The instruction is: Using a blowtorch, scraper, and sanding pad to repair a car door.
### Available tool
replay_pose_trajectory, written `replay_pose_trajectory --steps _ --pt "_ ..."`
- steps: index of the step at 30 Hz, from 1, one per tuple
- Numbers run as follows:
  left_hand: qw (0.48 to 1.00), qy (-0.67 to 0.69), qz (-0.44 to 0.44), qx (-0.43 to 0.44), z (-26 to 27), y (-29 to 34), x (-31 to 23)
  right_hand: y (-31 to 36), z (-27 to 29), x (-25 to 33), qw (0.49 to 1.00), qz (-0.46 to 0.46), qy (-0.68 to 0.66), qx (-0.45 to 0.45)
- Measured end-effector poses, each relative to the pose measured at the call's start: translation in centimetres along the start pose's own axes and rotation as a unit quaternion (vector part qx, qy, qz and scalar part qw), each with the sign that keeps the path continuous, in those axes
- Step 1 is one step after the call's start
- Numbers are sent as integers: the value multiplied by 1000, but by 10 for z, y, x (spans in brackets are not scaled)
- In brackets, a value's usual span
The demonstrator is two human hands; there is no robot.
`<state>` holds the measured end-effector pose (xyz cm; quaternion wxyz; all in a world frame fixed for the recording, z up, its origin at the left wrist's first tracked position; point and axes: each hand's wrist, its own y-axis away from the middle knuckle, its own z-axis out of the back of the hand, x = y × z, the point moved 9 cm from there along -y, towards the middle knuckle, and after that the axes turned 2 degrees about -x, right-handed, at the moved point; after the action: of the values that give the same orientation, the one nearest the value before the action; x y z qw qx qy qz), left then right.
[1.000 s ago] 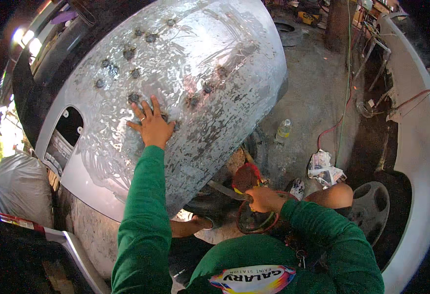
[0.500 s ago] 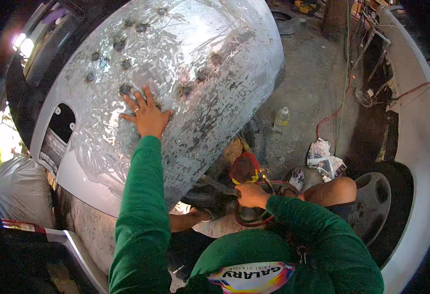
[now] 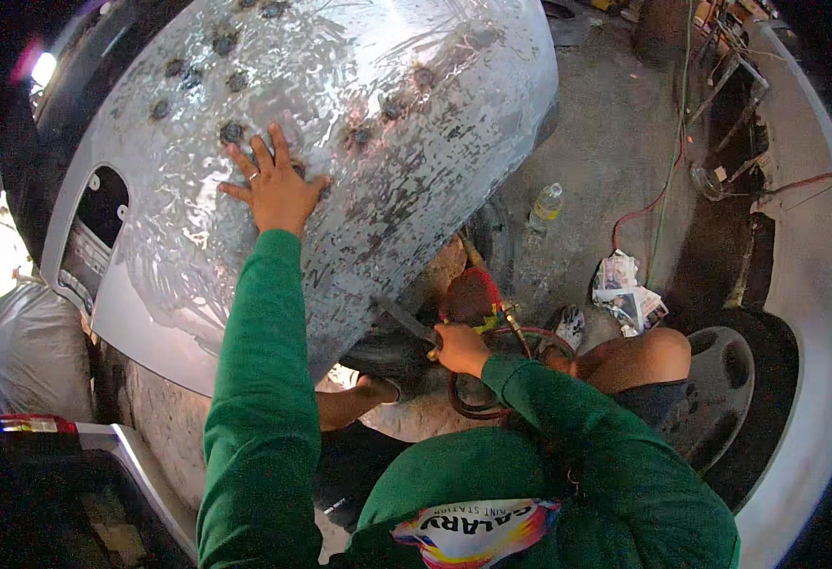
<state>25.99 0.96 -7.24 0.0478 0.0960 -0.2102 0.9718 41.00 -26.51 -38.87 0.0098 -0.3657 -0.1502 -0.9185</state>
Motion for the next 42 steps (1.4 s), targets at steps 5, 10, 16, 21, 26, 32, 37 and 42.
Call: replay_pose_trajectory --steps 5,10,16,21,26,32,37,42 --pt "1000 -1 8 3 1 -3 -2 -3 -10 -9 999 -32 7 43" --pt "1000 9 0 1 -4 3 5 -3 -36 -23 997 5 31 69" --pt "999 37 2 12 3 6 4 3 -19 -16 994 -14 -8 110" --pt "1000 30 4 6 7 -2 -14 5 -18 -34 996 7 45 82" --pt "999 39 8 7 4 4 4 20 -9 -7 985 -32 41 162" --pt "999 43 10 17 6 3 1 23 -8 -15 988 -19 62 143" --pt "998 49 16 25 8 3 -3 24 -10 -19 993 2 49 106" --pt "998 49 5 24 5 5 3 23 0 -7 988 -25 51 146"
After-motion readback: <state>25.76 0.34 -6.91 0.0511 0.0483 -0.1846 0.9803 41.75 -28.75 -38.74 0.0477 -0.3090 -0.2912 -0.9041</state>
